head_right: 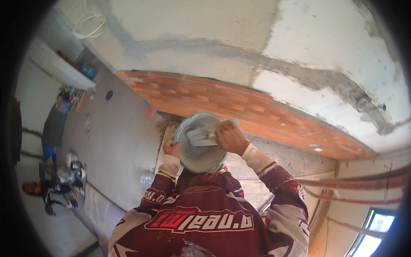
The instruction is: The person applies mortar to the back of a terracotta tile using a trowel, then places the tile onto a wall section. They use a hammer to tap the tile into position and adjust its alignment. The person repeats this process with additional tiles, ensuring they are level and properly adhered to the wall.
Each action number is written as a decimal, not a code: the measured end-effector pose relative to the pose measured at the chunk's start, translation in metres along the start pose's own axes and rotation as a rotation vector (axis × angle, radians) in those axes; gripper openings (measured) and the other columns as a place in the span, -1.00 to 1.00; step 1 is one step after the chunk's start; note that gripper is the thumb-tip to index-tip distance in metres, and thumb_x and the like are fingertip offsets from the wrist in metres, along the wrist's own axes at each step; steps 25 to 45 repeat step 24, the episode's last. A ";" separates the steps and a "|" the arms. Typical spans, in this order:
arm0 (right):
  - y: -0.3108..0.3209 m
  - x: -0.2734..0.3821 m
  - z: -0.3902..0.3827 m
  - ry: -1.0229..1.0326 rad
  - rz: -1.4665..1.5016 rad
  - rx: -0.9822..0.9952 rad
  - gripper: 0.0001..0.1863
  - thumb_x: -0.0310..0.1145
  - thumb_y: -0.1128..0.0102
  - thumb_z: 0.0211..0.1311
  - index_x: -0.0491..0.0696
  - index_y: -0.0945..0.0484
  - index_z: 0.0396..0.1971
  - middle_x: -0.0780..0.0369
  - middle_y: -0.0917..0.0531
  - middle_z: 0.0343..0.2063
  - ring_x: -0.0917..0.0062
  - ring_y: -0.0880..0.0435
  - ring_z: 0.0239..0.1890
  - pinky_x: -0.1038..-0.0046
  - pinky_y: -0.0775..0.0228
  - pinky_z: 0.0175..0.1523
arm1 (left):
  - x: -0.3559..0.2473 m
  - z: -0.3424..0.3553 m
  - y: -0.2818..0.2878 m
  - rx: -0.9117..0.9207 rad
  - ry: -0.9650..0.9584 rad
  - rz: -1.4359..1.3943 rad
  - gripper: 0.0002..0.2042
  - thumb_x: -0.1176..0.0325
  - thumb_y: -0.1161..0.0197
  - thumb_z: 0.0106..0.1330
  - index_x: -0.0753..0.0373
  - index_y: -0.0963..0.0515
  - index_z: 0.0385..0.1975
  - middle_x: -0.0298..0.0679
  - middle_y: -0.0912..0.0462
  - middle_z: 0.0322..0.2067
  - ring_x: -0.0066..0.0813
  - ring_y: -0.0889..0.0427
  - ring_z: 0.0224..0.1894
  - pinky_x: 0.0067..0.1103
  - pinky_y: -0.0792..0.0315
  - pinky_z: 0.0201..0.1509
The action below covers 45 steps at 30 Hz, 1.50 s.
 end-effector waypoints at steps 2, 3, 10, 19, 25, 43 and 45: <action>-0.002 0.006 0.009 -0.062 0.094 0.081 -0.73 -0.27 -0.19 -0.10 -0.08 -0.43 -0.39 0.18 -0.55 -0.58 0.26 -0.58 -0.46 0.20 -0.31 -0.20 | -0.002 -0.001 0.024 -0.106 -0.046 0.068 -0.90 0.47 -0.24 -0.12 0.35 -0.49 -0.62 -0.33 -0.46 -0.68 -0.64 -0.29 -0.63 -0.55 -0.26 -0.57; -0.002 0.009 0.021 -0.084 0.139 0.118 -0.72 -0.27 -0.19 -0.10 -0.09 -0.43 -0.39 0.17 -0.55 -0.58 0.24 -0.59 -0.46 0.20 -0.33 -0.23 | -0.005 0.002 0.040 -0.166 -0.074 0.104 -0.90 0.48 -0.24 -0.12 0.36 -0.48 -0.62 -0.32 -0.46 -0.68 -0.64 -0.28 -0.62 -0.54 -0.25 -0.57; -0.038 0.031 0.118 -0.152 0.174 0.245 -0.68 -0.22 -0.21 0.02 -0.03 -0.52 -0.21 0.06 -0.60 -0.47 0.13 -0.60 -0.46 0.14 -0.42 -0.33 | -0.007 0.063 0.104 -0.368 -0.154 0.315 -0.67 0.49 -0.15 -0.10 0.36 -0.58 -0.25 -0.04 -0.65 -0.38 -0.29 -0.61 -0.36 -0.48 -0.45 -0.20; -0.172 0.061 0.233 -0.410 0.230 0.330 -0.62 -0.11 -0.16 0.07 -0.16 -0.51 -0.35 -0.03 -0.62 -0.48 0.04 -0.62 -0.41 0.09 -0.45 -0.28 | -0.001 0.192 0.210 -0.205 -0.063 0.039 -0.55 0.54 -0.08 -0.04 0.39 -0.53 -0.04 -0.20 -0.65 -0.31 -0.50 -0.57 -0.30 -0.59 -0.44 -0.15; -0.204 0.092 0.325 -0.492 0.247 0.444 -0.56 -0.01 -0.18 0.03 -0.08 -0.57 -0.26 -0.04 -0.65 -0.42 0.08 -0.65 -0.35 0.09 -0.48 -0.20 | -0.014 0.258 0.254 -0.138 -0.184 0.100 -0.52 0.57 -0.08 -0.05 0.33 -0.54 -0.01 -0.19 -0.64 -0.22 -0.47 -0.57 -0.17 -0.61 -0.40 -0.01; -0.204 0.092 0.325 -0.492 0.247 0.444 -0.56 -0.01 -0.18 0.03 -0.08 -0.57 -0.26 -0.04 -0.65 -0.42 0.08 -0.65 -0.35 0.09 -0.48 -0.20 | -0.014 0.258 0.254 -0.138 -0.184 0.100 -0.52 0.57 -0.08 -0.05 0.33 -0.54 -0.01 -0.19 -0.64 -0.22 -0.47 -0.57 -0.17 -0.61 -0.40 -0.01; -0.204 0.092 0.325 -0.492 0.247 0.444 -0.56 -0.01 -0.18 0.03 -0.08 -0.57 -0.26 -0.04 -0.65 -0.42 0.08 -0.65 -0.35 0.09 -0.48 -0.20 | -0.014 0.258 0.254 -0.138 -0.184 0.100 -0.52 0.57 -0.08 -0.05 0.33 -0.54 -0.01 -0.19 -0.64 -0.22 -0.47 -0.57 -0.17 -0.61 -0.40 -0.01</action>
Point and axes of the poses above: each hand's wrist, its own z-axis towards the middle knuckle, its own y-axis out of the back of the hand, x = y × z, the point moved 5 cm from there along z, towards the middle knuckle
